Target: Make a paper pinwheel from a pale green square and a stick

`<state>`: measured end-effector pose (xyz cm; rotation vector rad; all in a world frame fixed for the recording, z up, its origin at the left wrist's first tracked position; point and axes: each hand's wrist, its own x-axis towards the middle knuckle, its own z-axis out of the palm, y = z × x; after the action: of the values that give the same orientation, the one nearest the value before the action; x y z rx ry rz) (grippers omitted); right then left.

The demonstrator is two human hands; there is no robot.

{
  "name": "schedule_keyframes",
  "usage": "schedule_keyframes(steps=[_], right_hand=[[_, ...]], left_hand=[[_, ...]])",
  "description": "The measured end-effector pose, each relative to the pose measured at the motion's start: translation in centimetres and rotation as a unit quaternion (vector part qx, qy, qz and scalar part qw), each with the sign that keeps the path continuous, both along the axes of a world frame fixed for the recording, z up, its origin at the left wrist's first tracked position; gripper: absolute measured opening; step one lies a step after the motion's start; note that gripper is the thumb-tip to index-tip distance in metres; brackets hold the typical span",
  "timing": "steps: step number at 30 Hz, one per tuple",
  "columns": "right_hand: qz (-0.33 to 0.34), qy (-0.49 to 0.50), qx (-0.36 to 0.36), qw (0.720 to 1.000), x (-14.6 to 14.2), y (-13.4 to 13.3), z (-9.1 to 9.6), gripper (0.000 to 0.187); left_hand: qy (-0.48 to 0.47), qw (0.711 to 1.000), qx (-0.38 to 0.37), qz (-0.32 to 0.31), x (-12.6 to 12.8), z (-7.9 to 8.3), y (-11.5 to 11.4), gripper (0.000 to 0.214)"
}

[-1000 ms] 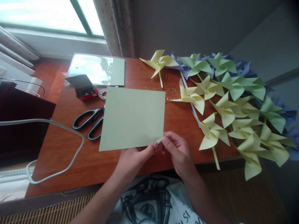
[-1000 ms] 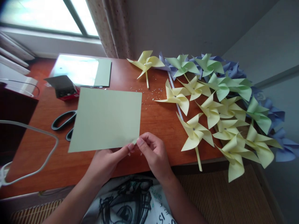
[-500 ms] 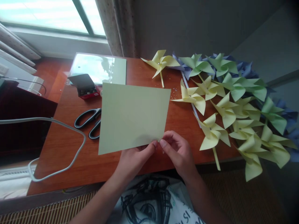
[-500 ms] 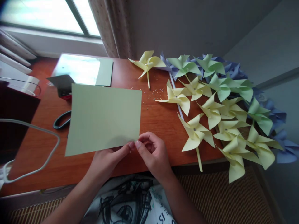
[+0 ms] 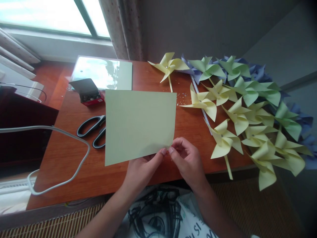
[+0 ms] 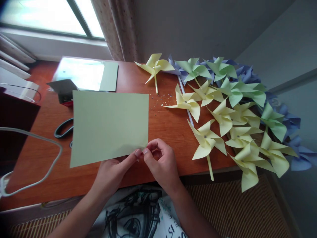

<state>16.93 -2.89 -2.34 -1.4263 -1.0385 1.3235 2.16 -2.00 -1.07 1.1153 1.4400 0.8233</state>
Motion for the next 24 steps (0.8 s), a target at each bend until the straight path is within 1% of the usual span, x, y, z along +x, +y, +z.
schedule_keyframes(steps=[2, 5, 7, 10, 14, 16, 20, 22, 24], right_hand=[[-0.016, 0.005, -0.005, 1.000, -0.2, 0.0, 0.0, 0.010], [-0.036, 0.006, -0.004, 0.999, -0.4, -0.1, -0.1, 0.010], [-0.044, 0.012, -0.007, 0.999, -0.5, -0.2, -0.2, 0.011], [-0.044, 0.032, -0.017, 0.998, -0.5, -0.3, -0.1, 0.012], [-0.038, 0.057, -0.034, 0.997, -0.4, -0.3, 0.2, 0.014], [-0.032, 0.068, -0.034, 0.997, -0.4, -0.3, 0.3, 0.013], [-0.004, 0.091, -0.023, 0.996, -0.1, -0.3, 0.6, 0.010], [0.008, 0.104, -0.019, 0.994, 0.0, -0.2, 0.8, 0.007], [0.016, 0.109, -0.018, 0.994, 0.1, -0.2, 1.0, 0.006]], left_hand=[[0.011, 0.999, 0.034, -0.001, 0.1, 0.0, -0.1, 0.020], [0.082, 0.992, 0.100, -0.011, 0.3, -0.4, -0.3, 0.020], [0.129, 0.983, 0.131, -0.015, 0.3, -0.9, -0.4, 0.021], [0.168, 0.974, 0.149, -0.014, 0.3, -1.4, -0.5, 0.024], [0.199, 0.969, 0.148, -0.005, 0.2, -1.5, -0.5, 0.022], [0.172, 0.976, 0.134, -0.006, 0.2, -1.4, -0.4, 0.018], [0.045, 0.997, 0.064, -0.004, 0.2, -0.9, -0.2, 0.017], [-0.004, 1.000, 0.024, 0.002, 0.1, -0.5, 0.0, 0.017], [-0.027, 1.000, -0.009, 0.003, -0.1, -0.2, 0.2, 0.021]])
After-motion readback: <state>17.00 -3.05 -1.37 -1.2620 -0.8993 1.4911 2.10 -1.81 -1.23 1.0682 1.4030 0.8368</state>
